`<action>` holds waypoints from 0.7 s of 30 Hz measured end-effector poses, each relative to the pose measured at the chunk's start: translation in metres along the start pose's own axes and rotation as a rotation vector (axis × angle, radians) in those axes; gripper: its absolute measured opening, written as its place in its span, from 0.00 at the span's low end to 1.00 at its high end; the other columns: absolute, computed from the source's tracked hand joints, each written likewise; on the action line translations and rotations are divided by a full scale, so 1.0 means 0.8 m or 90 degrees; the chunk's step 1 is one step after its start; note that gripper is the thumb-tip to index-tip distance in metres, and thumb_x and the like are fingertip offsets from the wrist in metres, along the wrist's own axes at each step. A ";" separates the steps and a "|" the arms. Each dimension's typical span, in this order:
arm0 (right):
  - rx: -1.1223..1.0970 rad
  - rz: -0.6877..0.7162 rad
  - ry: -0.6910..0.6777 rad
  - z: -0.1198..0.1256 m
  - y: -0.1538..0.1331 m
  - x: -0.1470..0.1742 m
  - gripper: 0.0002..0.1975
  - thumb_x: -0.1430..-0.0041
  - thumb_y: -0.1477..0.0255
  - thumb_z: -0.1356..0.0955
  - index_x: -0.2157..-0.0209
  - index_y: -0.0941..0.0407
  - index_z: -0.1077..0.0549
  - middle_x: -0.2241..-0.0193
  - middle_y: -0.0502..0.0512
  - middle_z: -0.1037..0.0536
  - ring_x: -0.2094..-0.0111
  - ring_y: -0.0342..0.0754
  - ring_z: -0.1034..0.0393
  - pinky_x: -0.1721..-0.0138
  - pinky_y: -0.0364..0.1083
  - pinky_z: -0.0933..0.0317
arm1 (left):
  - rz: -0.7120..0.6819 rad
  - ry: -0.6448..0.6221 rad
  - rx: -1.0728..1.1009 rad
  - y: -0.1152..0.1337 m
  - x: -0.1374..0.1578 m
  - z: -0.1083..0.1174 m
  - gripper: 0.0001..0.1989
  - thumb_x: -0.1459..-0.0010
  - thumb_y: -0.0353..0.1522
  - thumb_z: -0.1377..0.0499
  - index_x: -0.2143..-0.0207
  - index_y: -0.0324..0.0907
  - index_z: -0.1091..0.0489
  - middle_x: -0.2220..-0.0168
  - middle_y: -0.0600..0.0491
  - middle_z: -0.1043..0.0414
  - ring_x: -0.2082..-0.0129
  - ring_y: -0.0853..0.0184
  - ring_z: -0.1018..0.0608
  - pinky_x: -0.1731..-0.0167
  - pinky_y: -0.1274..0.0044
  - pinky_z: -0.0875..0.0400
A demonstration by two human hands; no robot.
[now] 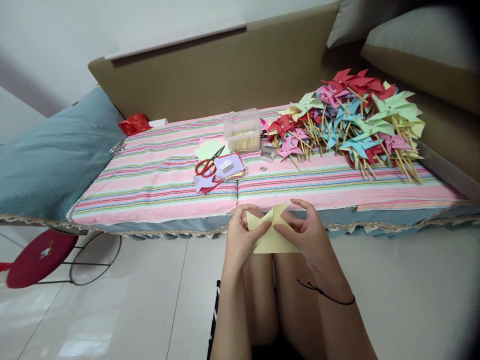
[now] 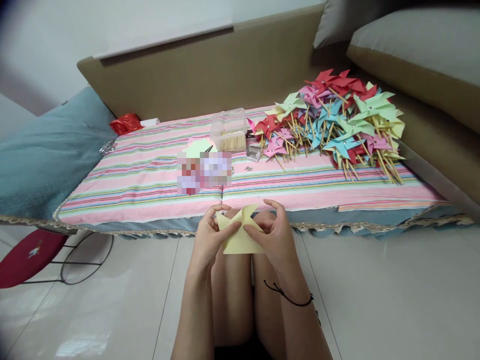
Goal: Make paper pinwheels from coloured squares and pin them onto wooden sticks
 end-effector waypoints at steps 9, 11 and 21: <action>-0.031 0.001 0.027 0.003 0.004 0.001 0.40 0.62 0.62 0.22 0.50 0.51 0.43 0.71 0.52 0.17 0.73 0.51 0.23 0.71 0.47 0.31 | 0.012 -0.012 -0.002 0.002 0.003 -0.006 0.25 0.59 0.34 0.30 0.58 0.43 0.36 0.73 0.60 0.28 0.80 0.76 0.30 0.76 0.82 0.35; -0.031 0.002 0.024 0.002 0.003 0.001 0.40 0.62 0.63 0.22 0.50 0.51 0.43 0.71 0.52 0.17 0.73 0.51 0.23 0.71 0.47 0.31 | 0.012 -0.002 -0.004 0.001 0.003 -0.004 0.26 0.58 0.34 0.30 0.58 0.44 0.37 0.74 0.59 0.28 0.80 0.75 0.29 0.76 0.81 0.35; -0.016 -0.001 0.011 0.001 0.003 0.000 0.42 0.61 0.62 0.22 0.47 0.51 0.43 0.72 0.53 0.18 0.71 0.54 0.22 0.70 0.49 0.30 | 0.012 -0.005 0.012 0.001 0.002 -0.001 0.27 0.59 0.33 0.30 0.58 0.45 0.38 0.75 0.61 0.28 0.82 0.75 0.30 0.76 0.81 0.35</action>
Point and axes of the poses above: each hand's wrist, its own x-axis away from the middle knuckle, its own z-axis out of the back of the hand, y = z × x, the point moved 9 cm from there along -x, towards the middle knuckle
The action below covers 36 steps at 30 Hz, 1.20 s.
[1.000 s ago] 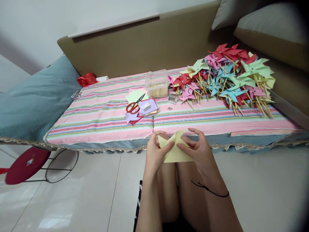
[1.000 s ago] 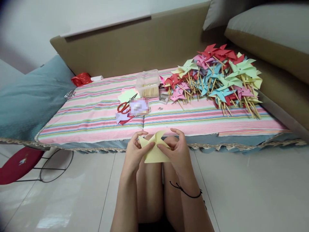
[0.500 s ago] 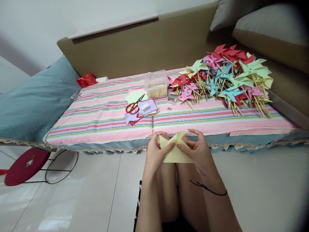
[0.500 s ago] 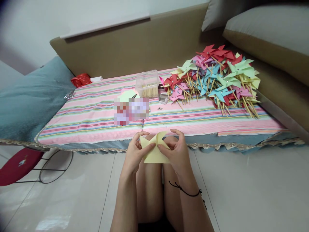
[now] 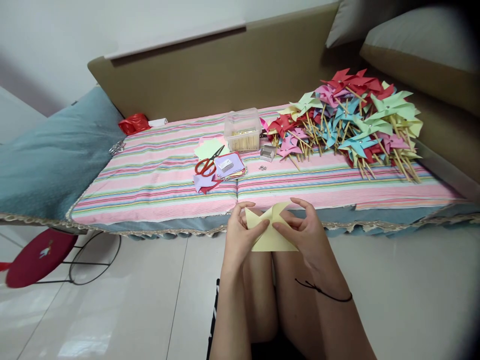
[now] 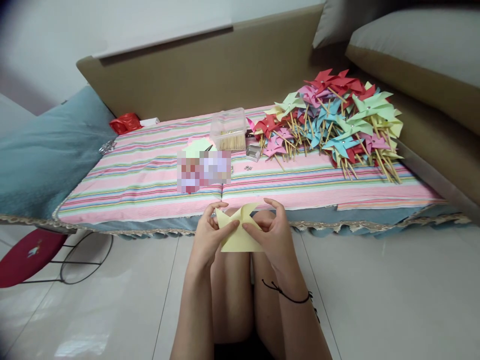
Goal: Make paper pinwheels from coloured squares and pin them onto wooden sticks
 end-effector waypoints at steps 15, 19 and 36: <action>-0.034 0.004 0.002 -0.003 0.000 -0.001 0.39 0.61 0.66 0.22 0.50 0.50 0.43 0.72 0.50 0.18 0.74 0.48 0.25 0.72 0.44 0.33 | -0.010 0.009 -0.032 -0.004 -0.003 0.002 0.30 0.60 0.31 0.29 0.57 0.46 0.42 0.73 0.61 0.28 0.81 0.75 0.30 0.75 0.81 0.35; -0.098 -0.029 0.040 0.006 0.009 -0.008 0.41 0.65 0.67 0.21 0.51 0.51 0.42 0.72 0.49 0.19 0.73 0.47 0.25 0.72 0.43 0.32 | -0.011 -0.001 0.013 0.002 -0.001 -0.002 0.33 0.54 0.33 0.31 0.50 0.46 0.44 0.70 0.56 0.25 0.75 0.71 0.24 0.71 0.79 0.31; -0.160 -0.086 0.077 0.027 0.021 -0.017 0.38 0.67 0.68 0.20 0.54 0.53 0.37 0.74 0.47 0.22 0.72 0.48 0.24 0.73 0.43 0.31 | -0.278 -0.251 -0.231 0.048 0.016 -0.009 0.13 0.44 0.29 0.38 0.55 0.47 0.27 0.38 0.46 0.42 0.40 0.56 0.34 0.43 0.64 0.37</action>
Point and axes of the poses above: each hand's wrist, its own x-axis away from the middle knuckle, its own z-axis out of the back of the hand, y = z × x, the point moved 9 cm from there along -x, towards the middle knuckle
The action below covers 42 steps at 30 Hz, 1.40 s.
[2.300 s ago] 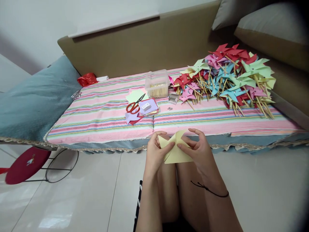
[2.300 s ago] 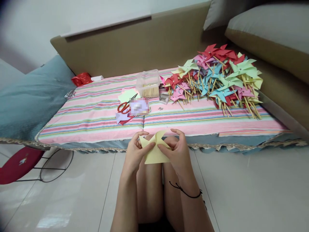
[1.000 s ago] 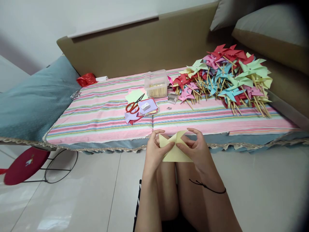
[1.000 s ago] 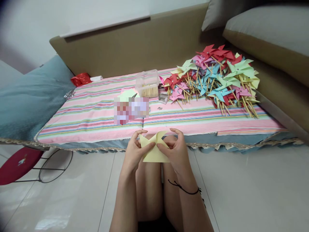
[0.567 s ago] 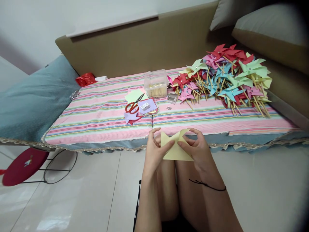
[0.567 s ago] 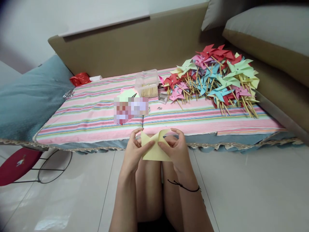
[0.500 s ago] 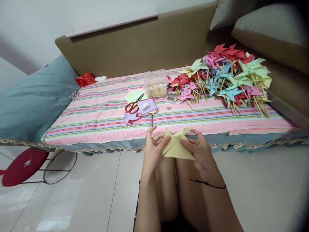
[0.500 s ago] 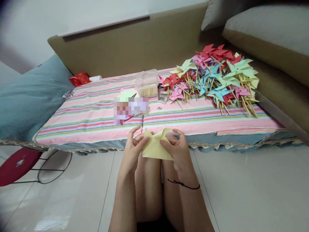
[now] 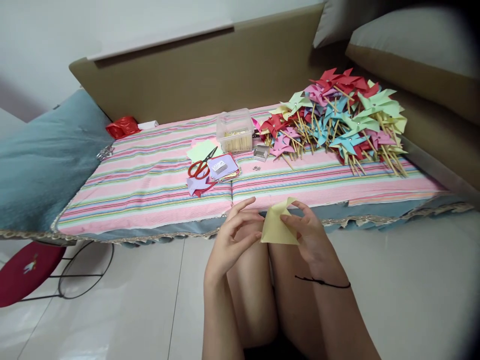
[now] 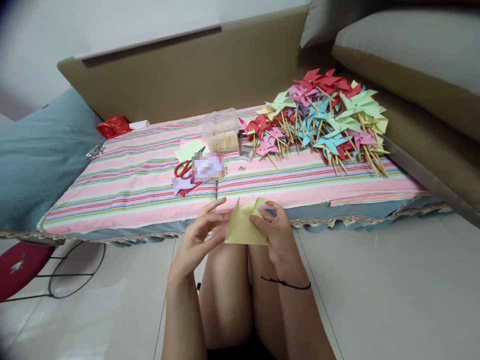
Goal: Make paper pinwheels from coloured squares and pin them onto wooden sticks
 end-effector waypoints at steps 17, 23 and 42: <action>0.041 0.047 -0.040 -0.013 -0.013 0.013 0.39 0.67 0.67 0.20 0.54 0.51 0.40 0.71 0.50 0.18 0.72 0.46 0.25 0.72 0.42 0.34 | -0.104 0.036 -0.156 0.039 0.005 0.003 0.05 0.41 0.27 0.41 0.66 0.43 0.25 0.42 0.46 0.36 0.43 0.60 0.31 0.43 0.67 0.36; 0.050 0.088 -0.071 -0.029 -0.022 0.025 0.36 0.64 0.67 0.21 0.55 0.50 0.42 0.73 0.48 0.19 0.73 0.45 0.26 0.71 0.42 0.34 | -0.018 0.077 -0.095 0.024 -0.002 -0.009 0.01 0.45 0.30 0.37 0.70 0.42 0.26 0.43 0.44 0.35 0.42 0.56 0.32 0.47 0.66 0.33; 0.061 0.105 -0.063 -0.037 -0.023 0.032 0.36 0.62 0.67 0.22 0.54 0.50 0.42 0.74 0.47 0.19 0.73 0.47 0.25 0.68 0.45 0.33 | 0.142 0.250 0.199 -0.014 0.001 -0.003 0.15 0.57 0.29 0.30 0.73 0.40 0.36 0.55 0.48 0.25 0.67 0.69 0.22 0.70 0.79 0.29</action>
Point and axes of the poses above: each hand's wrist, its own x-axis away from the middle knuckle, its own z-axis out of the back of the hand, y = z × x, the point moved 9 cm from there along -x, towards the middle knuckle
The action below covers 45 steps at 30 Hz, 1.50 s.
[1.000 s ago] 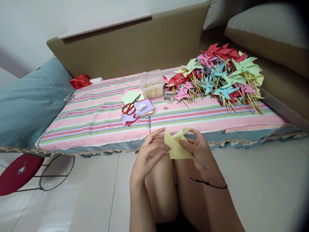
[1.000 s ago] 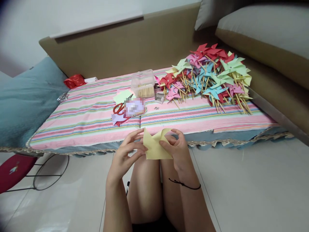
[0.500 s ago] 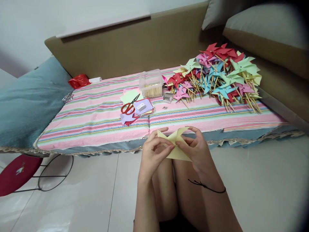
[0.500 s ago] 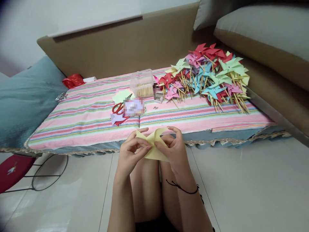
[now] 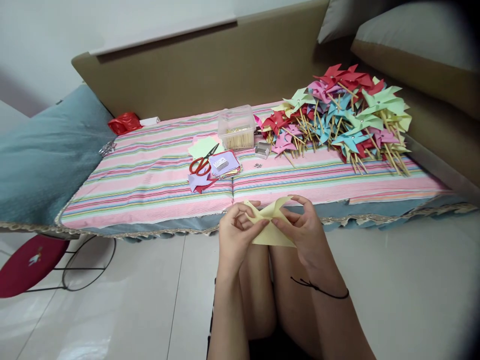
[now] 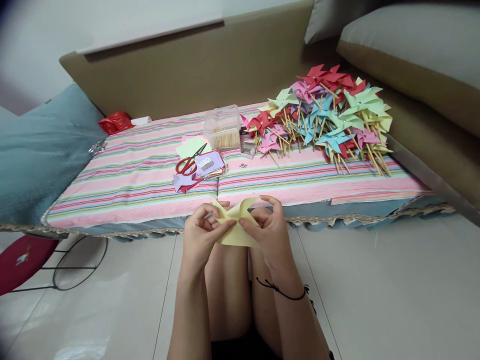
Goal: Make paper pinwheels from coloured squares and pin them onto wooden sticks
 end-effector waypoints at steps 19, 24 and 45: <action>0.054 0.015 -0.036 -0.006 -0.003 0.003 0.36 0.60 0.68 0.22 0.53 0.50 0.43 0.73 0.48 0.19 0.73 0.47 0.26 0.69 0.44 0.34 | 0.122 0.007 0.057 -0.028 -0.001 0.005 0.33 0.64 0.27 0.27 0.55 0.44 0.37 0.64 0.54 0.24 0.69 0.70 0.22 0.66 0.77 0.27; 0.062 0.010 -0.039 -0.005 -0.002 0.002 0.36 0.60 0.66 0.22 0.53 0.50 0.43 0.73 0.48 0.19 0.72 0.49 0.24 0.69 0.45 0.34 | 0.140 0.004 0.061 -0.032 0.000 0.004 0.31 0.65 0.28 0.27 0.58 0.43 0.36 0.65 0.54 0.24 0.69 0.70 0.23 0.67 0.78 0.28; 0.082 -0.026 -0.061 -0.003 0.006 -0.001 0.39 0.60 0.65 0.22 0.48 0.51 0.42 0.75 0.47 0.20 0.75 0.46 0.27 0.73 0.42 0.36 | 0.188 0.001 0.057 -0.037 0.001 0.003 0.26 0.66 0.28 0.27 0.65 0.41 0.35 0.69 0.56 0.26 0.73 0.72 0.26 0.71 0.80 0.32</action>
Point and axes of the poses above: each hand's wrist, its own x-axis away from the middle knuckle, its own z-axis out of the back of the hand, y = z × x, the point moved 9 cm from there along -x, towards the middle knuckle
